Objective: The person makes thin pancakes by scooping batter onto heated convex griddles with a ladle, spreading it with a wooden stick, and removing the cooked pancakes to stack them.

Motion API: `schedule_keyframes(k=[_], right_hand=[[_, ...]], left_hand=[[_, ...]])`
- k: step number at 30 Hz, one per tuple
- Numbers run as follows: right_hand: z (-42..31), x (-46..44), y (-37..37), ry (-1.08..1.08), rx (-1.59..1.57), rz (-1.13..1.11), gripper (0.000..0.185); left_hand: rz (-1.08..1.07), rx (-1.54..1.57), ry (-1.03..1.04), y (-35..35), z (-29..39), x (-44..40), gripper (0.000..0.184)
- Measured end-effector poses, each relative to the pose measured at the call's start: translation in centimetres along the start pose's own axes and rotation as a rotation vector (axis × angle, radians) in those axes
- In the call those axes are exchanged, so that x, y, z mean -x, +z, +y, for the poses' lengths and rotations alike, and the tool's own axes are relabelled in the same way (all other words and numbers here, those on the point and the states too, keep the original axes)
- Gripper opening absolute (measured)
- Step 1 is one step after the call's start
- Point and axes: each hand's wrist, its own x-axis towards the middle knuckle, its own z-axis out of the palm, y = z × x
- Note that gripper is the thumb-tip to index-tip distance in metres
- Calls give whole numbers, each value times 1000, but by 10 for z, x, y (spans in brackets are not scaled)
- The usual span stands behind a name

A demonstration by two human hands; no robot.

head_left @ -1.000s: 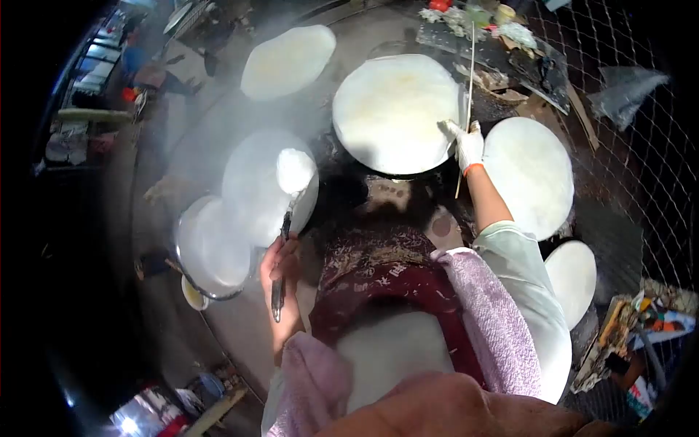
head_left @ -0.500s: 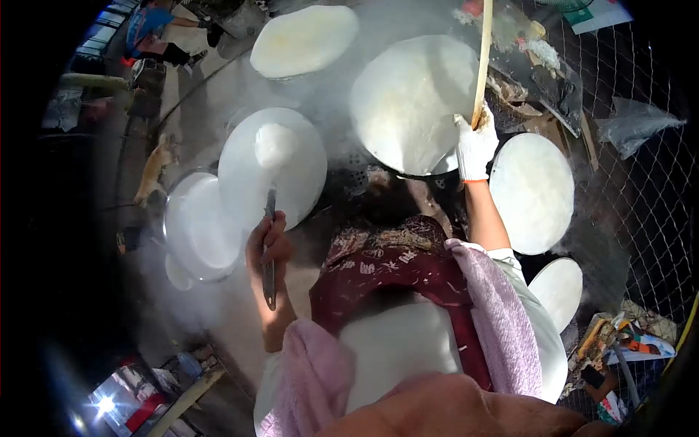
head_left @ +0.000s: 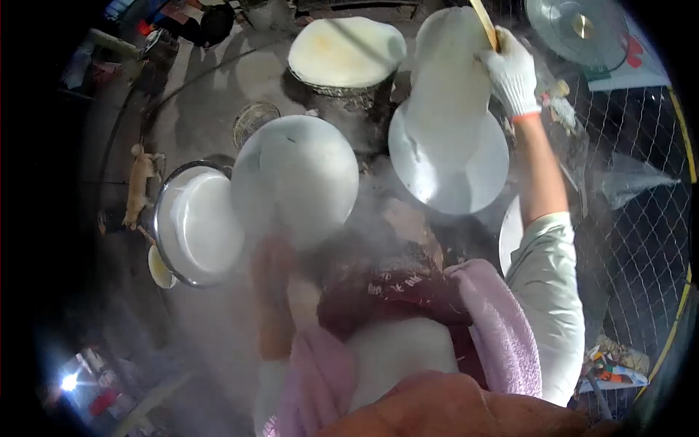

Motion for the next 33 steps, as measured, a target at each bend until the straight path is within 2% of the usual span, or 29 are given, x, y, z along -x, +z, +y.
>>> schedule_keyframes(k=[1,4,5,7,9,10,11,16,20,23,27,28,33], right_hand=[[5,-24,23,-97,-46,49,43],[-38,-73,61,-312,336,39,43],[-84,-66,66,-289,310,30,40],[-120,-68,107,-380,432,-95,41],[-82,-93,188,-761,219,6,46],[-79,-92,221,-714,333,-76,49],[-73,-92,253,-664,439,-163,53],[-24,-57,379,-638,393,-328,40],[13,-15,433,-569,491,-430,26],[22,-4,438,-569,466,-474,25],[16,-1,427,-465,375,-552,30],[16,1,428,-370,325,-573,36],[4,36,365,-197,203,-503,44]], left_hand=[[99,-37,-44,0,6,-6,26],[180,-45,-139,8,36,-4,27],[93,-27,-166,-5,39,-10,28],[-79,-1,-218,-35,45,-22,28],[-224,199,-226,-33,43,-41,30],[-310,304,-221,-38,44,-47,32],[-287,309,-234,-35,46,-51,31],[-222,328,-281,-29,60,-68,28],[-172,284,-287,-30,68,-79,25],[-140,294,-300,-25,69,-83,23],[-132,254,-329,-19,70,-87,23],[-127,246,-340,-17,69,-88,23],[-137,142,-384,16,57,-85,24]])
